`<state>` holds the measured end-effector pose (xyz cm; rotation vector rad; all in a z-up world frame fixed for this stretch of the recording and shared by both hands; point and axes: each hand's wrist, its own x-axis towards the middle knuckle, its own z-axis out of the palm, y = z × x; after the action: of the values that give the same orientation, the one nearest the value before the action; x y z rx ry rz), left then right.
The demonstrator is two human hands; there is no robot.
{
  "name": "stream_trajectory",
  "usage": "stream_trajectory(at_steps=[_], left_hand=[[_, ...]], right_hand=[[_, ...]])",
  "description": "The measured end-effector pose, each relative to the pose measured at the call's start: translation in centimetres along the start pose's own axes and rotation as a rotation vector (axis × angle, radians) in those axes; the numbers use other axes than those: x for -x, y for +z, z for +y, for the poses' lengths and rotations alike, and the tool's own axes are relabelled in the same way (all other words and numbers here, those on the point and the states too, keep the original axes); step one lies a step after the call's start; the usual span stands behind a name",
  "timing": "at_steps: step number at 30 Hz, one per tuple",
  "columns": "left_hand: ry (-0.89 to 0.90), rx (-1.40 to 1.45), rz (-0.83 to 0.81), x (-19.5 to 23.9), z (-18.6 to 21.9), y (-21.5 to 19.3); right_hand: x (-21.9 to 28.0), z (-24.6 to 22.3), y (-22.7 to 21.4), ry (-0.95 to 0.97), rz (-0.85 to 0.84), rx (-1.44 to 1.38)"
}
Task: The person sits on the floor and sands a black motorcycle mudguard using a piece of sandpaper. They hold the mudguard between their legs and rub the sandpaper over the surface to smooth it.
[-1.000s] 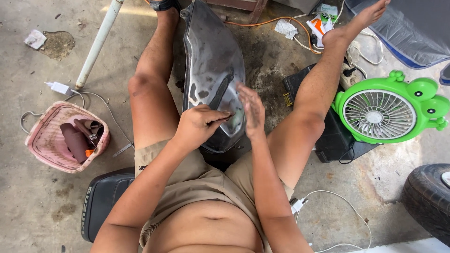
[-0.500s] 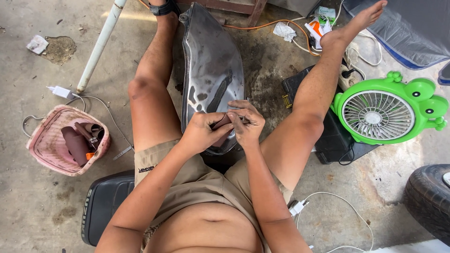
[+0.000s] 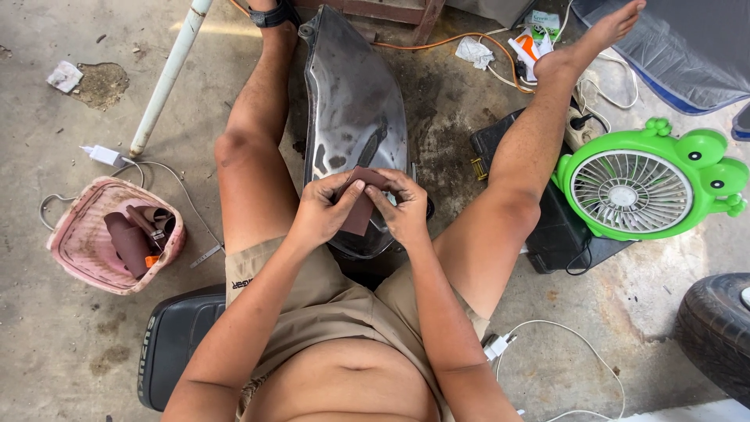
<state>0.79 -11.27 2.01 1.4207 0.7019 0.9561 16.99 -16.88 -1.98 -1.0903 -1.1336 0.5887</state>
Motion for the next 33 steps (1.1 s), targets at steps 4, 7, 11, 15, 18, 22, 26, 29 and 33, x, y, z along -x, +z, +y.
stream_trajectory(at_steps=[4, 7, 11, 15, 18, 22, 26, 29, 33], left_hand=[[0.033, -0.078, 0.041, -0.1, 0.5, 0.1], [0.063, -0.078, 0.143, -0.2, -0.3, 0.2], [0.061, -0.034, 0.248, -0.4, -1.7, 0.3], [0.053, -0.122, 0.217, -0.5, -0.5, 0.4], [0.12, -0.212, 0.233, -0.6, 0.8, -0.8], [0.144, -0.243, 0.264, -0.8, -0.1, -1.7], [0.201, -0.312, 0.242, -1.0, -0.5, -2.2], [0.206, -0.3, 0.227, -1.3, -1.2, -2.2], [0.276, -0.307, 0.284, -1.7, -2.1, -2.1]], right_hand=[[0.3, -0.2, 0.0, 0.06, -0.039, 0.008], [0.8, 0.6, 0.2, 0.156, -0.076, -0.052], [1.2, -0.5, 1.3, 0.311, -0.049, -0.288], [1.7, -0.4, 0.3, 0.218, 0.088, -0.181], [0.0, -2.0, -2.6, -0.076, 0.11, 0.32], [-1.6, -5.3, -2.1, -0.191, -0.005, 0.586], [0.1, -4.3, 1.1, -0.124, -0.302, 0.84], [1.3, -3.6, 2.4, -0.058, -0.343, 0.941], [0.7, -4.2, 2.3, 0.072, -0.332, 0.765]])
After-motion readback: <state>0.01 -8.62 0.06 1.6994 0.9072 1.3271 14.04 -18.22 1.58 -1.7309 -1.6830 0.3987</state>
